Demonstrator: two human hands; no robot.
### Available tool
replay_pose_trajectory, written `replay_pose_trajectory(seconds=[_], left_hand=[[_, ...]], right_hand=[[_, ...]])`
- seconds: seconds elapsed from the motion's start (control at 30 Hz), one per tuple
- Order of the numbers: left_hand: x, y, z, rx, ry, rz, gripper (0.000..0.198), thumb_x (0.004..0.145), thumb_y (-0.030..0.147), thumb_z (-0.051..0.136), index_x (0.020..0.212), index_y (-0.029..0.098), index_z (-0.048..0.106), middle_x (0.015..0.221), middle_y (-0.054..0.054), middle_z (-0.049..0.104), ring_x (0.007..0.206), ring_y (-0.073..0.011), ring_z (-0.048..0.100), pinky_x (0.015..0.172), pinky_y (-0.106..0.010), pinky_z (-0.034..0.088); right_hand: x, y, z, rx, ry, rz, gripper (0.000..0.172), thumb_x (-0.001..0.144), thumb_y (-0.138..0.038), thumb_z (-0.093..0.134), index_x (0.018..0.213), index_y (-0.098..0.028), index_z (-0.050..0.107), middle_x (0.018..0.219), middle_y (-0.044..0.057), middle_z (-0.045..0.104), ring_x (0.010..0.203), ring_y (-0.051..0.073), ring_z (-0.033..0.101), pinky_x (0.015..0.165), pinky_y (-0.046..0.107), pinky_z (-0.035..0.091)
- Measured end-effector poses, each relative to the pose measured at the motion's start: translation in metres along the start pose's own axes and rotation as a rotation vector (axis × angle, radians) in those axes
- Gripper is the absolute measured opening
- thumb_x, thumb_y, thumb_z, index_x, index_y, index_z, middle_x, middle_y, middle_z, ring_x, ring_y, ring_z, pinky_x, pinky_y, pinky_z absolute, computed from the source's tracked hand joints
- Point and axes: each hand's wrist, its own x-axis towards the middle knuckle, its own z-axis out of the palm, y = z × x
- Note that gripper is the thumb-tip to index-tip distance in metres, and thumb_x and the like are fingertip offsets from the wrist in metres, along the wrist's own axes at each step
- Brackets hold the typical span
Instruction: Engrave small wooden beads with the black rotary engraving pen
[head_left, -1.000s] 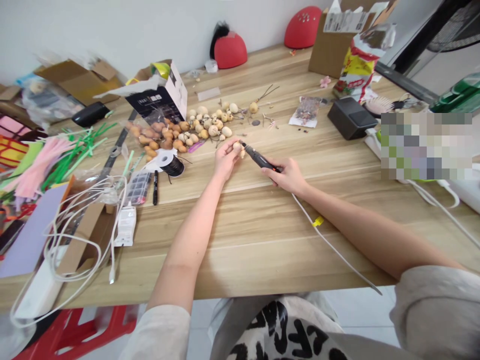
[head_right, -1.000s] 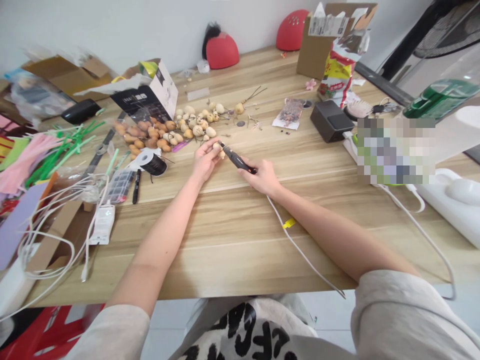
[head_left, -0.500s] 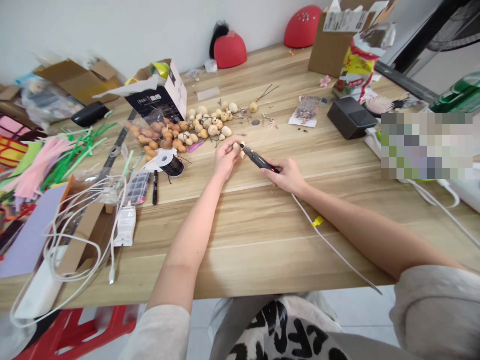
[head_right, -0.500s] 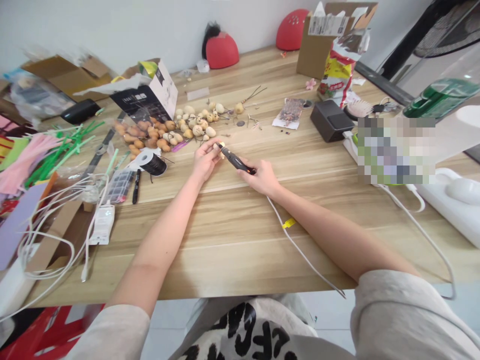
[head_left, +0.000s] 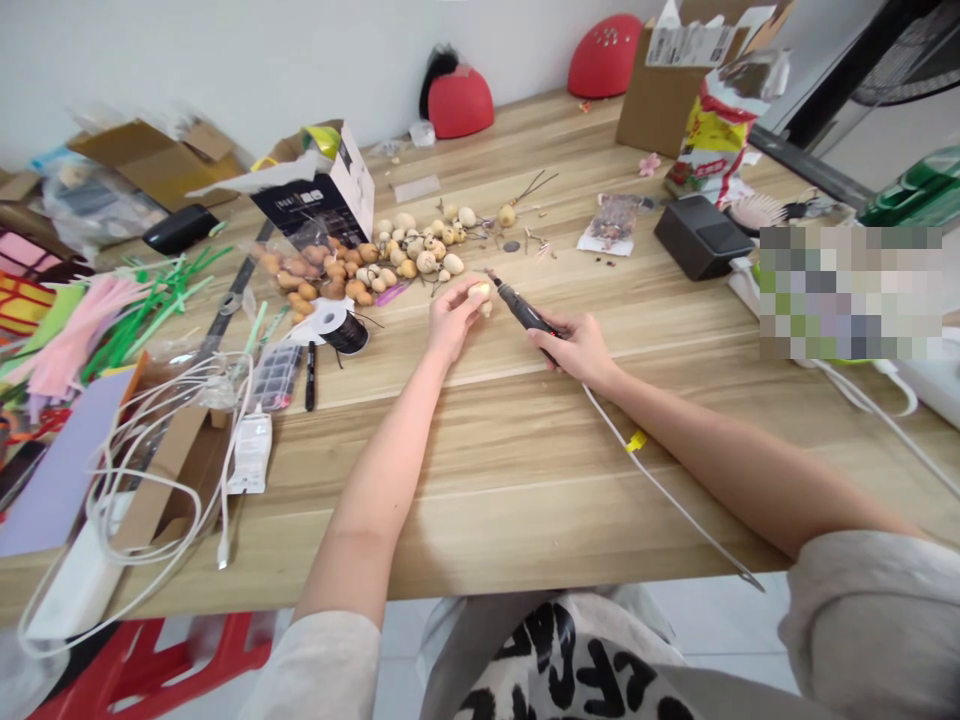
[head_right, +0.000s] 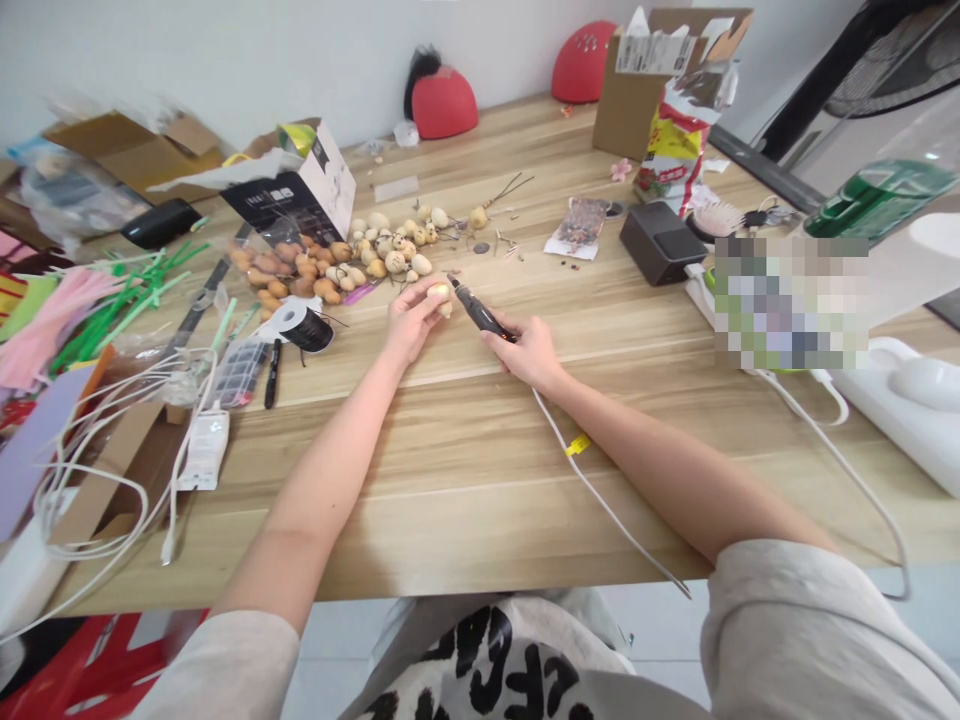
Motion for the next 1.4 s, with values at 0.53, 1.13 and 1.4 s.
replay_pose_trajectory(seconds=[0.53, 1.13, 1.4], left_hand=[[0.0029, -0.0005, -0.0016, -0.020, 0.027, -0.022, 0.037, 0.065, 0.027, 0.087, 0.098, 0.019, 0.072, 0.093, -0.004, 0.074, 0.086, -0.0149, 0.071, 0.075, -0.026, 0.054], [0.0043, -0.0020, -0.0034, -0.009, 0.021, -0.014, 0.033, 0.066, 0.029, 0.087, 0.095, 0.020, 0.073, 0.092, -0.003, 0.075, 0.083, -0.0131, 0.071, 0.072, -0.023, 0.054], [0.0043, -0.0012, -0.0029, -0.001, 0.031, -0.021, 0.034, 0.065, 0.029, 0.087, 0.094, 0.021, 0.073, 0.092, -0.002, 0.075, 0.080, -0.0117, 0.069, 0.071, -0.023, 0.053]], right_hand=[[-0.0012, -0.0003, -0.0024, -0.009, -0.038, -0.023, 0.056, 0.079, -0.038, 0.063, 0.127, -0.010, 0.070, 0.049, -0.004, 0.049, 0.039, 0.012, 0.048, 0.041, 0.024, 0.041], [-0.0028, -0.0024, -0.0024, -0.074, -0.036, -0.048, 0.057, 0.078, -0.040, 0.062, 0.125, -0.009, 0.071, 0.049, -0.003, 0.051, 0.039, 0.013, 0.049, 0.044, 0.026, 0.044], [-0.0027, -0.0025, -0.0026, -0.097, -0.037, -0.069, 0.055, 0.079, -0.042, 0.061, 0.123, -0.010, 0.072, 0.051, -0.003, 0.056, 0.042, 0.015, 0.054, 0.048, 0.027, 0.046]])
